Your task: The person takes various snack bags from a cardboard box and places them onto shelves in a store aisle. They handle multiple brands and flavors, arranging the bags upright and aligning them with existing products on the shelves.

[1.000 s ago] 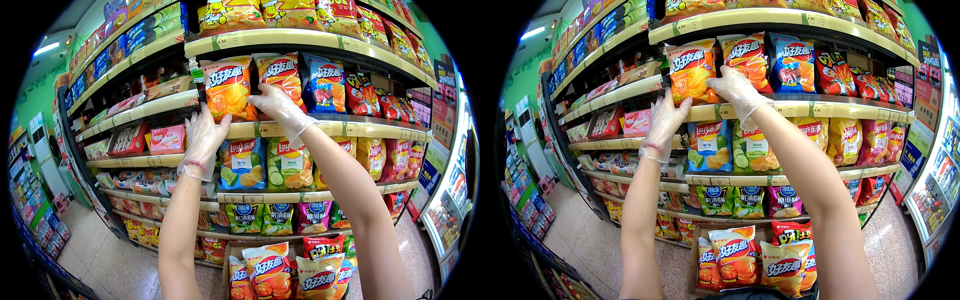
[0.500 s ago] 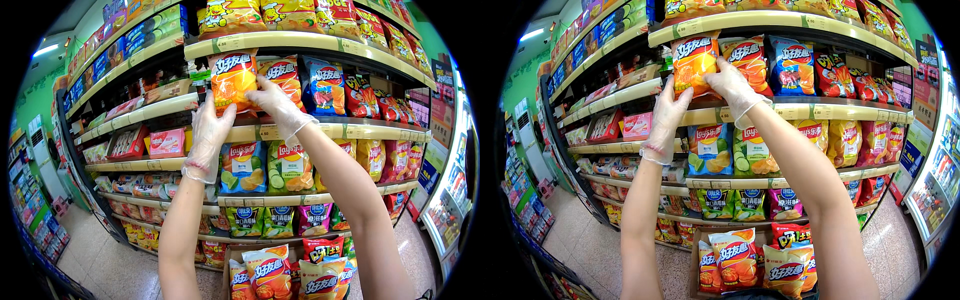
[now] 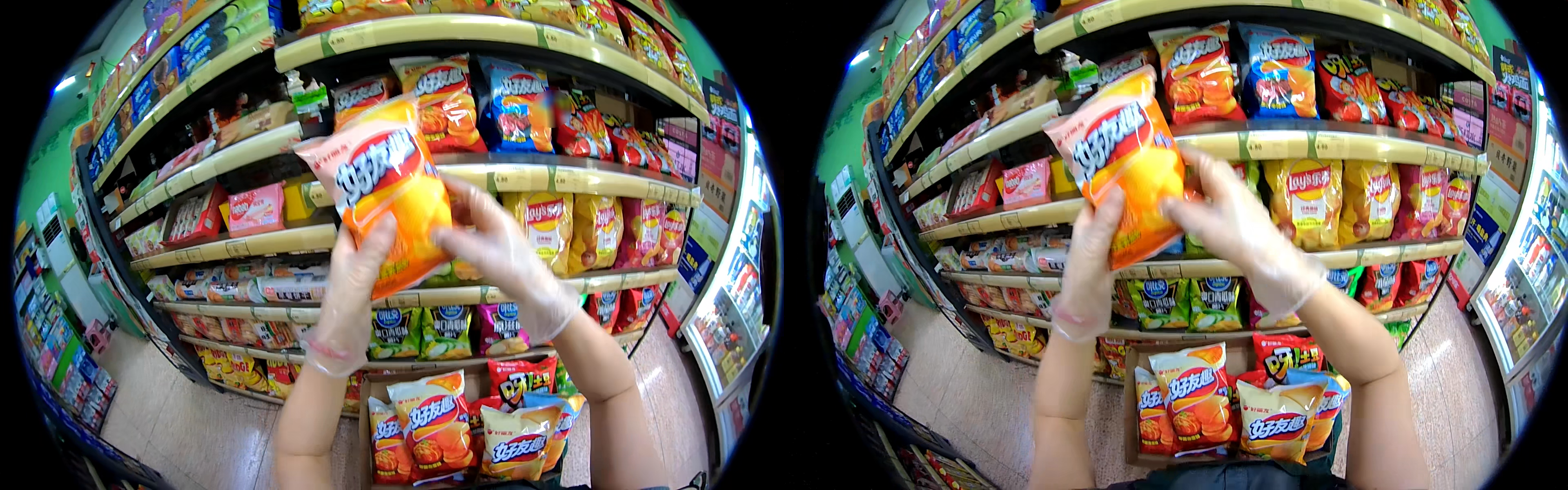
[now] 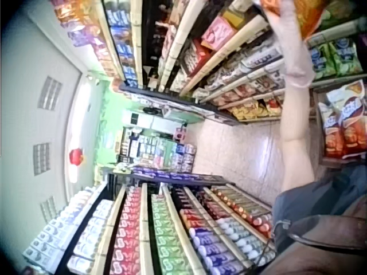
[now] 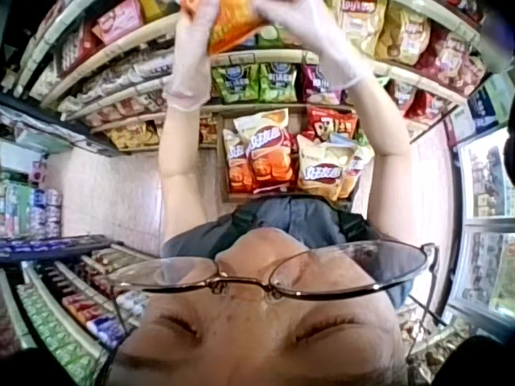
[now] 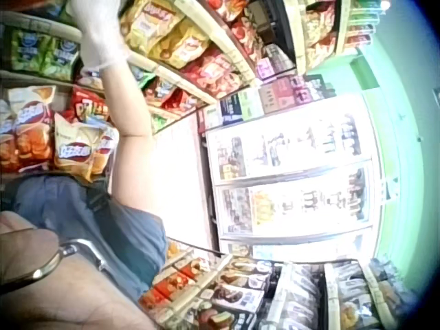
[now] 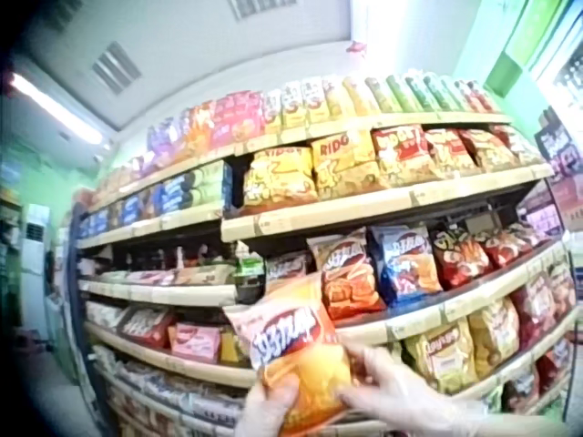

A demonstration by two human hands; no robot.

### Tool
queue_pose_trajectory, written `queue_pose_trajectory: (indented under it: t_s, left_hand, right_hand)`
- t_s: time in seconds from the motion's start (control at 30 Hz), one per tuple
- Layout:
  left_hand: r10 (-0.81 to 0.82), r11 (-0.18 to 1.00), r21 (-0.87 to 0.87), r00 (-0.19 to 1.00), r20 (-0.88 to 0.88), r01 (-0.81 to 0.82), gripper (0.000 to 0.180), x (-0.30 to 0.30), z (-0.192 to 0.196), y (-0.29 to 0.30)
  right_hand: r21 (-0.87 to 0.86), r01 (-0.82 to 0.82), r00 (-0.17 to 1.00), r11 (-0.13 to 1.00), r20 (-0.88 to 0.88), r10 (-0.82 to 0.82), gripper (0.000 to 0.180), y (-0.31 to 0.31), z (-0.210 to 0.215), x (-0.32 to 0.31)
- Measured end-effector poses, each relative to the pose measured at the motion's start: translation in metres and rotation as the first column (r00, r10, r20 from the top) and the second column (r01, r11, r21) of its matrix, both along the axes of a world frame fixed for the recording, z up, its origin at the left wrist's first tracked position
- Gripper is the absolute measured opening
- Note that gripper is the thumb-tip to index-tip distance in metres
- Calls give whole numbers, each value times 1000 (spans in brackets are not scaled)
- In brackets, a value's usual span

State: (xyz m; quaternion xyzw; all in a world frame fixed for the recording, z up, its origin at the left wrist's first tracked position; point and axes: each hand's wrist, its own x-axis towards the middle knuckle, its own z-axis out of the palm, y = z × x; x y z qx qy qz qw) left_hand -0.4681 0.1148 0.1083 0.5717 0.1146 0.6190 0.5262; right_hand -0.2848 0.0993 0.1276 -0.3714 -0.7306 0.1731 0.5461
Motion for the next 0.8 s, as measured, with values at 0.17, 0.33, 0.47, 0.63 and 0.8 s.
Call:
queue_pose_trajectory:
  t_s: [0.17, 0.33, 0.47, 0.63, 0.8]
  left_hand:
    - [-20, 959, -284, 991, -134, -20, 54, 8, -63, -21]
    - [-191, 940, -337, 897, -398, 50, 61, 15, -104, -41]
    - [-235, 962, -250, 797, -556, 109, 71, 23, -107, -55]
    - [-174, 981, -180, 743, -647, 73, 65, 24, -103, -58]
    - [-70, 992, -126, 701, -710, -29, 73, 21, -105, -59]
  right_hand:
    - [-142, 164, 982, 976, 113, -149, 64, -36, -55, 38]
    - [334, 400, 876, 854, 134, -463, 55, -47, -51, 67]
    - [-149, 225, 938, 963, 300, -173, 53, -62, -43, 60]
    - [-341, 154, 984, 927, 138, -113, 52, -53, -56, 57]
    - [-308, 206, 978, 929, 101, -183, 47, -44, -61, 55]
